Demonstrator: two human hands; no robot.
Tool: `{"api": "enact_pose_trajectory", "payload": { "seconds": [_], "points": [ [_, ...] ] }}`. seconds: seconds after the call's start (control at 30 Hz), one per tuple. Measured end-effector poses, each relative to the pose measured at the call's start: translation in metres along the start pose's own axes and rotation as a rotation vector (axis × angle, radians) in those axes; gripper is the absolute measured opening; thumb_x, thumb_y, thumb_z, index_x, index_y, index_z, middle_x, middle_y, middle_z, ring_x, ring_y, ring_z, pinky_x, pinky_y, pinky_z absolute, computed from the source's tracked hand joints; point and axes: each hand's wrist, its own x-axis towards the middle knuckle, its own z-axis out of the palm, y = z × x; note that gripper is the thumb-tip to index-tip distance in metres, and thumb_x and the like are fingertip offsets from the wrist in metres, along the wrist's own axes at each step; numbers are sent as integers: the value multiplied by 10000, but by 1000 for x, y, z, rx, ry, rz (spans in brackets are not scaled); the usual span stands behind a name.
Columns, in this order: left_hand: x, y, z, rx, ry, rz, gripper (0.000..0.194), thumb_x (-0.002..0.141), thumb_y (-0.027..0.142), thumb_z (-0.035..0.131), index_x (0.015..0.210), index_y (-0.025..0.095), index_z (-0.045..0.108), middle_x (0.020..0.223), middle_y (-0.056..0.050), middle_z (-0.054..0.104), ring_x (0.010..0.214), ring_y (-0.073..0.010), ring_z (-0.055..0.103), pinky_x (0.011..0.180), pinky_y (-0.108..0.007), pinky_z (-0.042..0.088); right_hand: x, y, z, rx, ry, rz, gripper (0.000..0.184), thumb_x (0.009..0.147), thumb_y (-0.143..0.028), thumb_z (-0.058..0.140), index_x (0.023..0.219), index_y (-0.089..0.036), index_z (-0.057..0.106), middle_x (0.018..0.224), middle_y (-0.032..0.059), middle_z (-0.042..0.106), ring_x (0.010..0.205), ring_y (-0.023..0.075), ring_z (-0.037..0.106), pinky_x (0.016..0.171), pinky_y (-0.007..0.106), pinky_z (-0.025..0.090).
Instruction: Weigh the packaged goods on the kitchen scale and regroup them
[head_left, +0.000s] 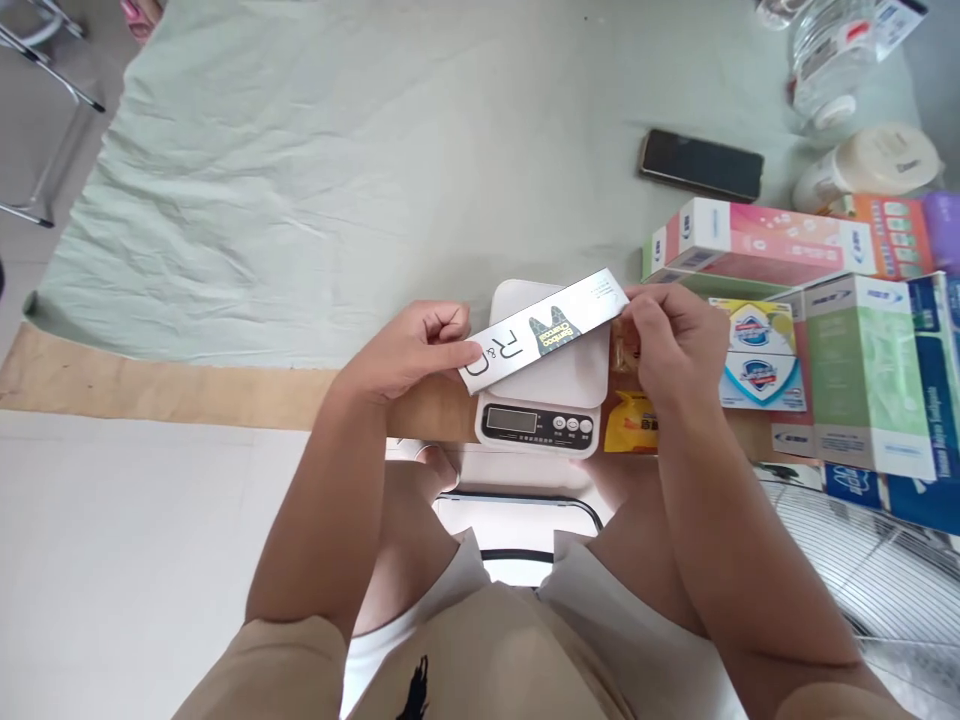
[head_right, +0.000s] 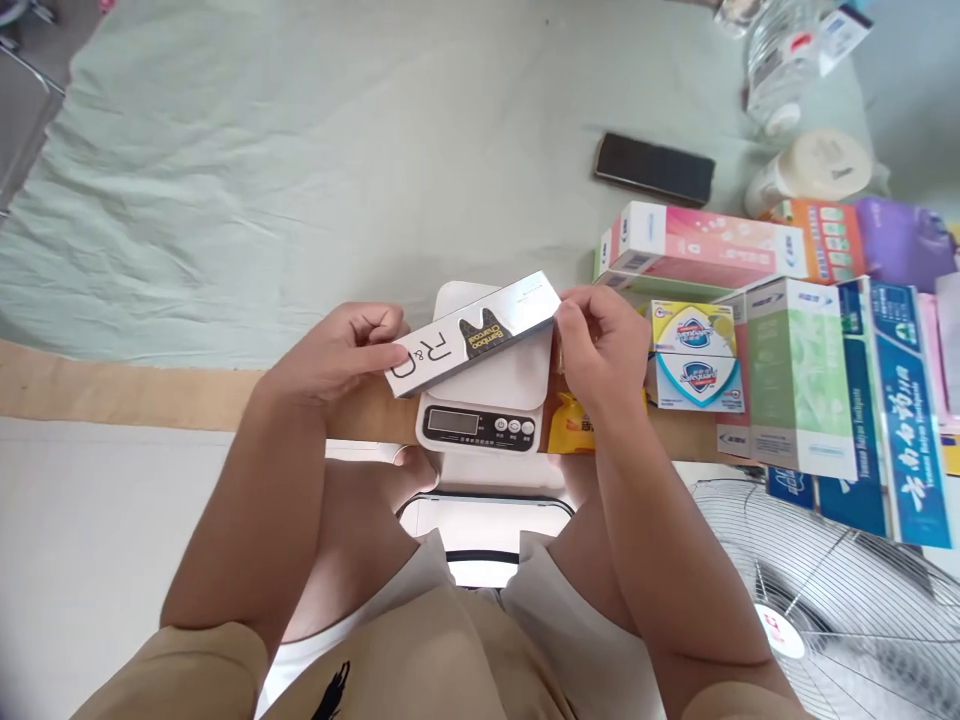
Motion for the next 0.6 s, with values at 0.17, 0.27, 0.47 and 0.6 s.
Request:
{"api": "enact_pose_trajectory", "payload": {
  "seconds": [0.17, 0.27, 0.47, 0.6],
  "points": [
    [7, -9, -7, 96, 315, 191, 544, 819, 488, 782, 585, 230, 364, 541, 54, 298, 506, -102, 266, 503, -283, 278, 0, 4, -6, -13, 63, -30, 199, 896, -353, 554, 746, -269, 654, 773, 34, 737, 767, 220, 692, 771, 405, 542],
    [13, -16, -10, 46, 426, 305, 602, 837, 659, 702, 591, 243, 343, 531, 59, 245, 495, -111, 229, 502, -302, 306, 0, 6, -6, -15, 72, -44, 204, 911, -342, 538, 744, -272, 631, 764, 27, 721, 762, 210, 675, 768, 393, 533],
    [5, -20, -18, 146, 211, 291, 555, 646, 678, 894, 810, 247, 586, 736, 11, 469, 615, -138, 401, 545, -305, 337, 1, 14, 0, -31, 102, -110, 153, 887, -292, 568, 763, -244, 642, 733, 20, 690, 718, 195, 649, 710, 366, 509],
    [-13, -7, -12, 353, 125, 278, 549, 667, 564, 881, 1075, 281, 646, 1025, -37, 580, 895, -205, 561, 794, -360, 526, 0, 16, 6, 6, 96, -111, 92, 868, -278, 591, 818, -231, 653, 780, 12, 699, 721, 173, 654, 683, 332, 510]
  ]
}}
